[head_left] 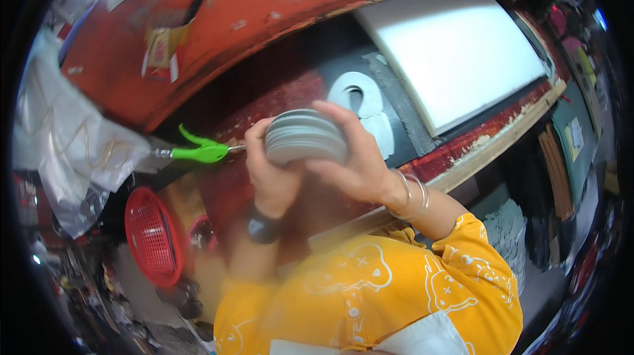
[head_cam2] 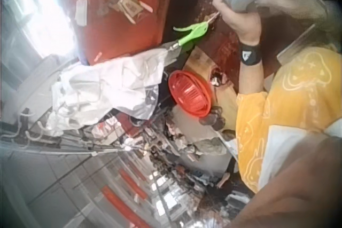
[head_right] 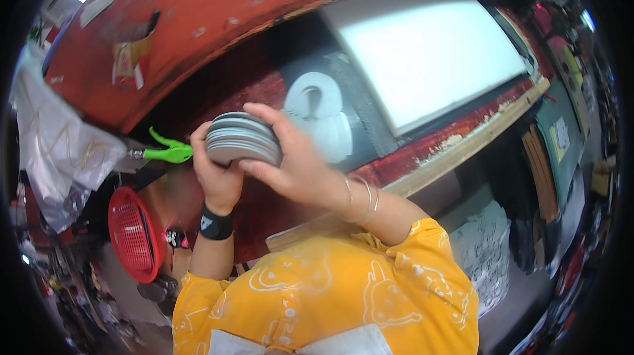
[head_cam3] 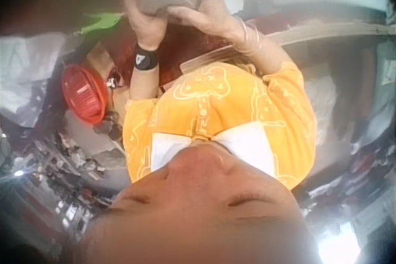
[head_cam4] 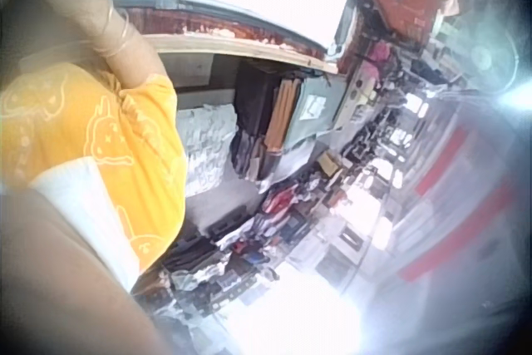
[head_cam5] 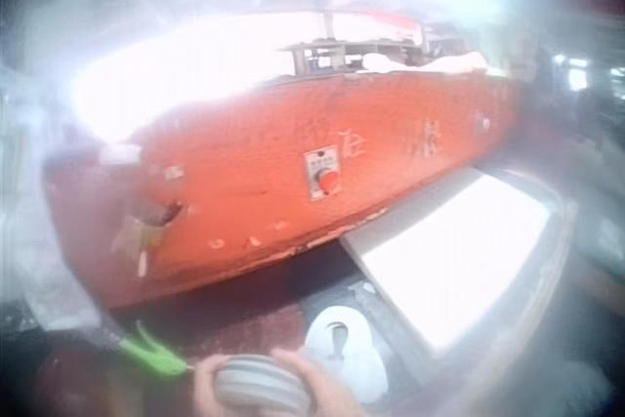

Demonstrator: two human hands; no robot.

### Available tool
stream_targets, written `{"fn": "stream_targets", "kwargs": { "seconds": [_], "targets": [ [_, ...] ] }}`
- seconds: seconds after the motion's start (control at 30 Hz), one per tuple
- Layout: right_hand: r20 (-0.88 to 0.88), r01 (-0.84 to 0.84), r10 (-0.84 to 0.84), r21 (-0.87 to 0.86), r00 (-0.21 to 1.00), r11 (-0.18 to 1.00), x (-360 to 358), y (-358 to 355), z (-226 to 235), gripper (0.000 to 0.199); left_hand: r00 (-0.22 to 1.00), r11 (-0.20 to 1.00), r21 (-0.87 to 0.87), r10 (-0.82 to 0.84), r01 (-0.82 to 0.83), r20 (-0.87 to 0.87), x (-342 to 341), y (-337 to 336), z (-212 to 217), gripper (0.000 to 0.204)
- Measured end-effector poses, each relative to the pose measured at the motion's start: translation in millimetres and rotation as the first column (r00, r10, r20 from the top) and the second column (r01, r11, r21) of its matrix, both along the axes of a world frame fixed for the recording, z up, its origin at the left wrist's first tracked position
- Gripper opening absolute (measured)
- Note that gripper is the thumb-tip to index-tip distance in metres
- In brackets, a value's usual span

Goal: The person repeatedly picks up stacks of gray plastic parts, applies heat with a green heat gun to the edges, and places the heated stacks into clear plastic bags. The person then seals the bags and sets them aside on the table.

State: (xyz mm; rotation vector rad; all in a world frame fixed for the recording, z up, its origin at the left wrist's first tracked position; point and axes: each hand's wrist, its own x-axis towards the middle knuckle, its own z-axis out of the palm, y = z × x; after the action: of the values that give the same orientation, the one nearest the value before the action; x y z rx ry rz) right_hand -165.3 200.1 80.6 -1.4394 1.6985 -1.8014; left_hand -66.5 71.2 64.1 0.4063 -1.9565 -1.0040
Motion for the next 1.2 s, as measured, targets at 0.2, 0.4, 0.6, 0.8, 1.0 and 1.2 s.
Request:
{"fn": "stream_targets", "kwargs": {
  "seconds": [0.2, 0.4, 0.6, 0.8, 1.0, 1.2],
  "targets": [
    [0.357, -0.527, 0.529, -0.112, 0.770, 0.843, 28, -78, 1, 0.055, 0.977, 0.918, 0.397, -0.109, 0.028, 0.184, 115, -34, 34, 0.035],
    [-0.693, 0.079, -0.046, 0.015, 0.719, 0.997, 57, -224, -71, 0.066, 0.850, 0.954, 0.236, 0.036, -0.186, 0.525, 142, -91, -39, 0.033],
    [-0.717, 0.233, 0.069, 0.314, 0.693, 0.920, 43, -247, -88, 0.045, 0.858, 0.854, 0.455, -0.019, -0.253, 0.513, 148, -125, -93, 0.033],
    [-0.700, 0.135, -0.106, -0.013, 0.706, 0.991, 70, -249, -82, 0.079, 0.807, 0.923, 0.299, 0.023, -0.245, 0.590, 132, -116, -84, 0.031],
    [-0.734, 0.181, 0.103, 0.297, 0.672, 0.937, 77, -249, -62, 0.036, 0.842, 0.886, 0.406, -0.036, -0.222, 0.538, 134, -113, -81, 0.034],
    [-0.059, -0.443, 0.455, 0.145, 0.889, 0.885, 38, -187, 41, 0.047, 0.974, 0.533, 0.842, -0.136, -0.083, 0.182, 136, -117, -86, 0.030]
  ]
}}
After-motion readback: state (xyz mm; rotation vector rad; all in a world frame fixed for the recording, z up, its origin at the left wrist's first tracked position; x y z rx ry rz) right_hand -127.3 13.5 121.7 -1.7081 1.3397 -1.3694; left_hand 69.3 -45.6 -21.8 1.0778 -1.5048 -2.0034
